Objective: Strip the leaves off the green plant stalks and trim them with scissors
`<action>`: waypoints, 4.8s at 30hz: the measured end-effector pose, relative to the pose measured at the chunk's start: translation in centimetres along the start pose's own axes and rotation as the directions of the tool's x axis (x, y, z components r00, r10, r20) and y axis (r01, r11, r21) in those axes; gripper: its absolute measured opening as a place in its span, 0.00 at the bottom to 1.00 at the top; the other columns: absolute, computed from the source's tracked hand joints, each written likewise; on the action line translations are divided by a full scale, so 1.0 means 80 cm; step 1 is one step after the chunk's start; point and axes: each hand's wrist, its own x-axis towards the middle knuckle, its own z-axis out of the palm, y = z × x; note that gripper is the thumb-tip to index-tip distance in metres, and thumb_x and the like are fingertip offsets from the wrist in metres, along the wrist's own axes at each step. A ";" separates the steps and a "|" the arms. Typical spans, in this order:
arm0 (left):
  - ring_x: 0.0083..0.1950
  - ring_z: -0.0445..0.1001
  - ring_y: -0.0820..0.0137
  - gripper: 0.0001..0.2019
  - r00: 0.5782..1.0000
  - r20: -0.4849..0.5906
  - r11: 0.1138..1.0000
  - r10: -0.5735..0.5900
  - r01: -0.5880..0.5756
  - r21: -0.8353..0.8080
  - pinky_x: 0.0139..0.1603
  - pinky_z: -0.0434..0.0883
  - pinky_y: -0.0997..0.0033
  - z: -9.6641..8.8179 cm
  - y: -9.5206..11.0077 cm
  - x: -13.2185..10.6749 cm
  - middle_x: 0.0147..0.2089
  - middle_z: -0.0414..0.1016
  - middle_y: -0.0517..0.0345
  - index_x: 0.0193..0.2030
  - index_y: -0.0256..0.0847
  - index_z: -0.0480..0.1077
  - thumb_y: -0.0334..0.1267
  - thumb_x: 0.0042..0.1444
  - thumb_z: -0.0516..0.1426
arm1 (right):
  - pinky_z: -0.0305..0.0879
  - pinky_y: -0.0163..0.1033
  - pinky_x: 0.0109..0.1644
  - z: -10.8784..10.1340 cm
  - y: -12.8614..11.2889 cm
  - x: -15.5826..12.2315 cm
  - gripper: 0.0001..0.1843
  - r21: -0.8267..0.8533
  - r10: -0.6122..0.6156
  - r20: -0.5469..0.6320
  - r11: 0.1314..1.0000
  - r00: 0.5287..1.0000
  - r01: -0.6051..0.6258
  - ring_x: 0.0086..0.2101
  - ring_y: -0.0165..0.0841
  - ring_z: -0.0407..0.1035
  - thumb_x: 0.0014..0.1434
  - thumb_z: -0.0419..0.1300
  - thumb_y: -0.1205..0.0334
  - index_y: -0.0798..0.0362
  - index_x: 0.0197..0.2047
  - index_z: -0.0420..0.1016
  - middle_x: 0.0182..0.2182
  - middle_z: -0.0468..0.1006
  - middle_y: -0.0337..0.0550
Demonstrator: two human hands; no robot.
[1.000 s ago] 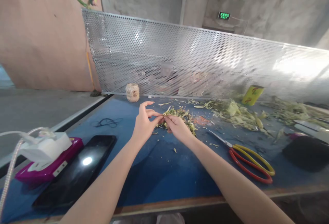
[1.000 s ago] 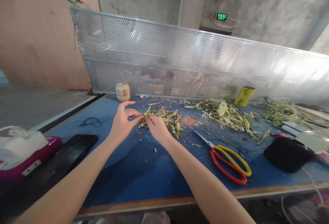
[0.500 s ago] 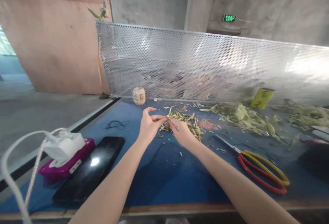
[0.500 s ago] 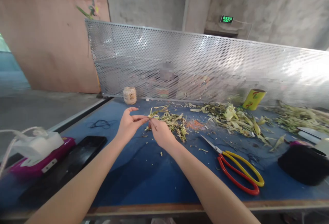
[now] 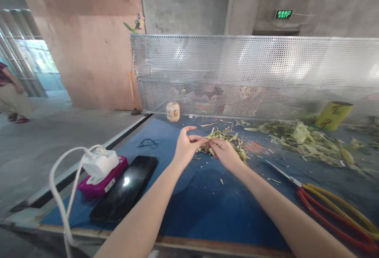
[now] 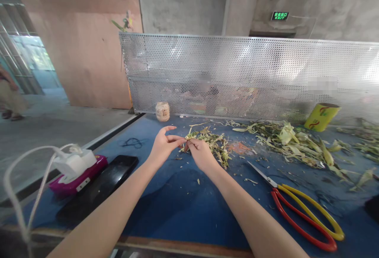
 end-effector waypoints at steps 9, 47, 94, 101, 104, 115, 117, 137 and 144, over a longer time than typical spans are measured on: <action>0.24 0.71 0.74 0.23 0.998 0.057 1.000 -0.005 0.006 -0.022 0.31 0.67 0.72 0.003 0.008 -0.001 0.25 0.74 0.63 0.40 0.40 0.53 0.32 0.40 0.61 | 0.41 0.31 0.21 -0.007 -0.001 0.004 0.15 0.558 0.075 0.210 0.809 0.975 -0.183 0.18 0.22 0.41 0.47 0.54 0.54 0.56 0.20 0.67 0.15 0.47 0.31; 0.24 0.72 0.71 0.24 0.994 -0.059 0.935 0.096 -0.070 0.347 0.32 0.68 0.70 -0.010 0.012 0.006 0.29 0.74 0.58 0.45 0.39 0.53 0.40 0.43 0.59 | 0.52 0.33 0.27 -0.039 -0.013 -0.008 0.14 -0.771 -0.203 0.172 0.582 0.964 0.260 0.29 0.32 0.67 0.57 0.47 0.62 0.49 0.31 0.74 0.30 0.76 0.41; 0.25 0.67 0.77 0.25 0.967 0.204 0.983 0.150 -0.123 -0.137 0.27 0.63 0.75 0.030 0.024 -0.028 0.27 0.73 0.63 0.45 0.41 0.50 0.33 0.44 0.60 | 0.55 0.31 0.24 -0.041 -0.005 0.005 0.06 0.887 -0.102 0.210 0.437 0.972 -0.146 0.19 0.23 0.53 0.44 0.55 0.65 0.54 0.23 0.59 0.23 0.61 0.36; 0.27 0.71 0.76 0.24 0.999 0.016 0.984 0.050 -0.046 -0.171 0.34 0.65 0.73 0.018 0.015 -0.011 0.25 0.73 0.67 0.38 0.42 0.48 0.32 0.39 0.60 | 0.59 0.36 0.28 -0.029 -0.008 0.002 0.09 0.688 -0.112 -0.031 0.719 0.993 0.102 0.22 0.27 0.58 0.46 0.55 0.58 0.54 0.23 0.61 0.22 0.64 0.39; 0.26 0.70 0.77 0.25 0.999 -0.044 0.986 0.003 -0.010 -0.165 0.34 0.64 0.73 0.014 0.010 -0.005 0.25 0.73 0.68 0.38 0.42 0.47 0.33 0.38 0.60 | 0.63 0.37 0.36 -0.022 -0.011 -0.002 0.10 0.445 -0.240 -0.148 0.850 0.959 0.281 0.27 0.29 0.63 0.53 0.52 0.59 0.54 0.24 0.64 0.25 0.68 0.42; 0.26 0.70 0.74 0.22 0.996 -0.061 0.998 0.059 -0.056 0.038 0.33 0.63 0.71 0.009 -0.008 -0.001 0.25 0.73 0.65 0.35 0.42 0.47 0.34 0.41 0.59 | 0.65 0.40 0.43 -0.022 -0.006 -0.013 0.14 -0.673 -0.685 0.296 0.345 0.666 0.654 0.40 0.35 0.65 0.55 0.43 0.74 0.59 0.36 0.69 0.35 0.73 0.52; 0.28 0.70 0.73 0.20 0.990 -0.056 0.969 0.127 -0.112 0.221 0.33 0.63 0.71 0.007 -0.011 -0.001 0.27 0.74 0.62 0.36 0.42 0.47 0.34 0.43 0.58 | 0.65 0.39 0.42 -0.022 -0.006 -0.011 0.13 -0.704 -0.668 0.293 0.333 0.684 0.627 0.40 0.35 0.65 0.56 0.44 0.73 0.58 0.36 0.69 0.34 0.73 0.50; 0.27 0.69 0.74 0.10 0.984 0.179 0.972 0.023 -0.064 0.227 0.23 0.66 0.74 0.016 -0.012 -0.008 0.28 0.62 0.66 0.33 0.44 0.47 0.34 0.50 0.50 | 0.57 0.46 0.54 -0.040 -0.007 -0.004 0.11 -0.479 -0.577 0.279 0.609 0.767 0.632 0.46 0.34 0.64 0.55 0.46 0.74 0.54 0.31 0.68 0.34 0.73 0.45; 0.24 0.65 0.78 0.10 0.977 0.214 0.966 0.007 -0.062 0.249 0.24 0.64 0.76 0.021 -0.007 -0.009 0.26 0.59 0.68 0.33 0.42 0.49 0.31 0.48 0.50 | 0.62 0.36 0.39 -0.039 -0.003 0.001 0.12 -0.290 -0.473 0.137 0.821 0.870 0.492 0.33 0.30 0.64 0.57 0.45 0.70 0.54 0.27 0.65 0.28 0.70 0.44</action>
